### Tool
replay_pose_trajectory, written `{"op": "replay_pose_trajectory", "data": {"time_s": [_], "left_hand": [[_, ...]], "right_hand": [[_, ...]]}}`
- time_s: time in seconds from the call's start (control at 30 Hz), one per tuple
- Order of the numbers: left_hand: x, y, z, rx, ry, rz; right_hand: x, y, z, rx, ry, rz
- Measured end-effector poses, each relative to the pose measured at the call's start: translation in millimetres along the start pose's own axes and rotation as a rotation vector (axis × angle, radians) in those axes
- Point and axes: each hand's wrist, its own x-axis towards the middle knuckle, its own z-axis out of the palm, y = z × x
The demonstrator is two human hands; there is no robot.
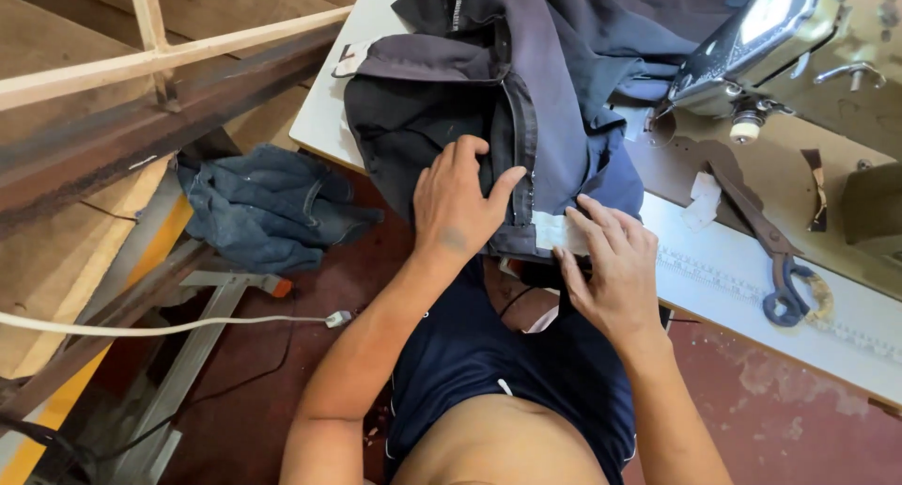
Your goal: A person is inspecting and preparing a dark-colored jacket at a sewing workstation, checking seams and fabric alignment.
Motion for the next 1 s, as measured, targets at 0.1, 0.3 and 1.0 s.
{"op": "replay_pose_trajectory", "data": {"time_s": [0.1,0.3,1.0], "left_hand": [[10,-4,11,0.035,-0.100,-0.091],[23,4,14,-0.298,0.021,-0.048],[-2,-14,33,-0.974,-0.252,-0.366]], "right_hand": [[-3,1,5,0.030,0.028,0.011],[-7,3,11,0.056,0.087,0.032],[3,-23,1,-0.037,0.201,-0.186]]}}
